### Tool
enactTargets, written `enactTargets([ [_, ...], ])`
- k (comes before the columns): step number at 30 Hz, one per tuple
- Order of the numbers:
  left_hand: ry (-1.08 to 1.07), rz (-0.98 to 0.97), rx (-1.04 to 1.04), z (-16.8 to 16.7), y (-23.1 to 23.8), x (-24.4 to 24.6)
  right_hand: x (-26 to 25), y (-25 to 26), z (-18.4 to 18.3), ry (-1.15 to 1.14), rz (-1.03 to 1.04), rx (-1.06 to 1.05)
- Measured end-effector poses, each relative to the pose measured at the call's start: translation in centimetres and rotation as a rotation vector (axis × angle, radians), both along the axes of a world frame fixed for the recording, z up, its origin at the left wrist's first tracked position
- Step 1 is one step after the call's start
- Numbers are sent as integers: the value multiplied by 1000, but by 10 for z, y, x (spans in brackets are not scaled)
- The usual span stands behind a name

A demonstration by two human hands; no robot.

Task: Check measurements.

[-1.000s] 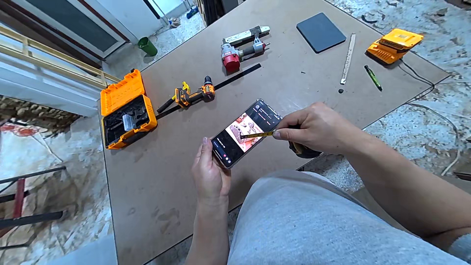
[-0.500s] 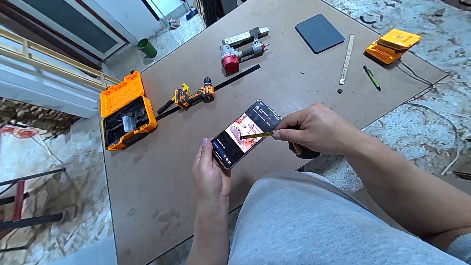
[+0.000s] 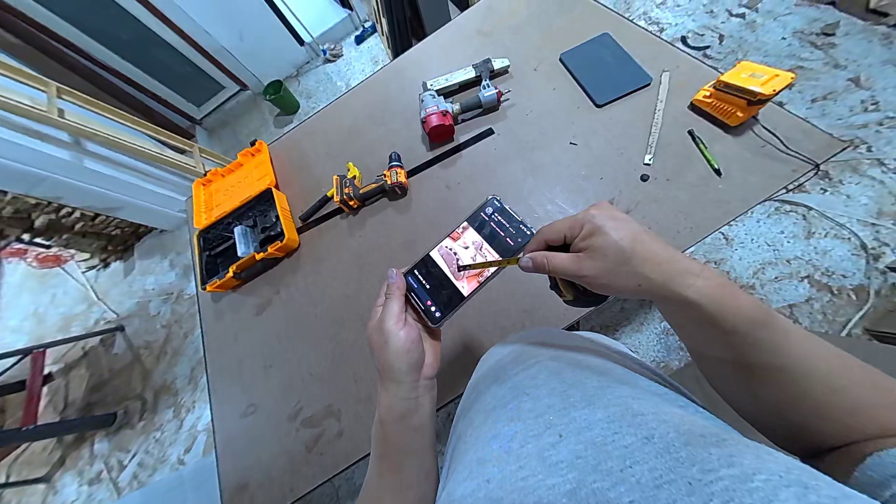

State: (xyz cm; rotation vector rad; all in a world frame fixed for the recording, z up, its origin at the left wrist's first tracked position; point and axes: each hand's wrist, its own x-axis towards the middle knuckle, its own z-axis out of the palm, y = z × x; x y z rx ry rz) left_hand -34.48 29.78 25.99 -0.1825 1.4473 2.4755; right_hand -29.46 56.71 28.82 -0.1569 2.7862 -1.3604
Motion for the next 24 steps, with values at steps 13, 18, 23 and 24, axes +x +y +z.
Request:
enactTargets([
  [13,-86,78,112,-25,-12,3,-11,60,-255,-507,-420,-67],
  [18,-94,113,104,-26,-20,10,-16,69,-252,-430,-579,14],
  [23,-18,69,-22,-35,-29,14,-15,19,20,627,-90,-512],
  [24,-13,48,-20,-38,-27,15,-10,11,70,825,22,-547],
])
